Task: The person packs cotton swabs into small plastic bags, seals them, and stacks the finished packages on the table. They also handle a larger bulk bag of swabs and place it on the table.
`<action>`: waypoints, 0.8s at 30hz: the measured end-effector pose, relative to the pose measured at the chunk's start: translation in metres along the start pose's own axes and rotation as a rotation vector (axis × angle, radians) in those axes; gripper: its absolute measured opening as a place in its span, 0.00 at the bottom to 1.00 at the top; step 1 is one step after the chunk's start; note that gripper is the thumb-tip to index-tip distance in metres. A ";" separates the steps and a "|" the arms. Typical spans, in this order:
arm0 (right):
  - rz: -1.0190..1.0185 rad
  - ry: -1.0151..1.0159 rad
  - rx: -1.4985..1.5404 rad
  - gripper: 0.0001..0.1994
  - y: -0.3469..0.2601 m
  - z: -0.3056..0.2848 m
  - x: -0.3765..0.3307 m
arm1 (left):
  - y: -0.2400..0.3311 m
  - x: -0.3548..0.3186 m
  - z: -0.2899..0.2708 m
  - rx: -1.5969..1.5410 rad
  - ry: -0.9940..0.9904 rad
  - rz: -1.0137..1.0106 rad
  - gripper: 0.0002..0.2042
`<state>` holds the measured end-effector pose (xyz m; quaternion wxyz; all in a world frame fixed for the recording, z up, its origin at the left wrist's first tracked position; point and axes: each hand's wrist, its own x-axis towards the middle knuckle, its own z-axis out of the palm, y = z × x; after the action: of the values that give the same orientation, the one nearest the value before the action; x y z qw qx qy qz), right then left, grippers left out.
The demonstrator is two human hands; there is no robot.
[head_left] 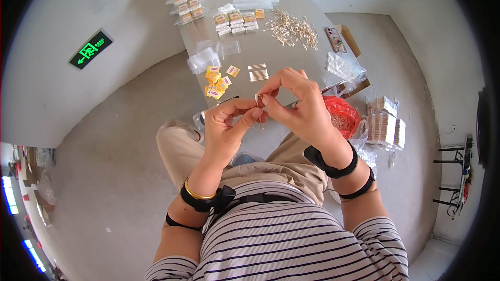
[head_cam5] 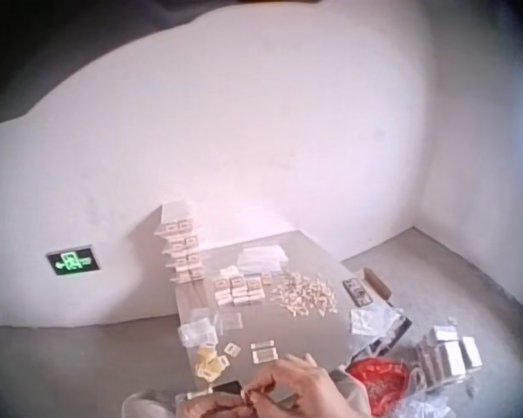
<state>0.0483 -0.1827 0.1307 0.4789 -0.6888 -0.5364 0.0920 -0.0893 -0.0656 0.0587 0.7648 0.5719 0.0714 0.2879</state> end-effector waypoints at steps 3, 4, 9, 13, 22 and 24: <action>-0.019 0.008 0.005 0.03 -0.002 0.000 -0.002 | 0.003 -0.003 0.002 -0.004 0.005 -0.004 0.07; -0.022 0.009 0.014 0.03 -0.002 0.000 -0.002 | 0.004 -0.003 0.004 -0.005 0.010 -0.008 0.07; -0.040 -0.001 0.049 0.02 -0.004 -0.001 -0.004 | 0.007 -0.006 0.006 0.006 -0.004 0.007 0.07; -0.036 0.000 0.112 0.02 -0.002 0.000 -0.005 | 0.008 -0.007 0.006 -0.013 -0.016 0.016 0.08; 0.054 -0.052 0.262 0.01 -0.007 -0.004 -0.005 | 0.010 -0.008 0.003 -0.095 -0.069 -0.028 0.09; 0.042 -0.047 0.233 0.01 -0.006 -0.004 -0.006 | 0.011 -0.008 0.003 -0.108 -0.076 -0.040 0.09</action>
<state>0.0448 -0.1899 0.1352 0.5409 -0.6372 -0.5188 0.1798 -0.0983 -0.0701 0.0682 0.8023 0.5387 0.0383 0.2542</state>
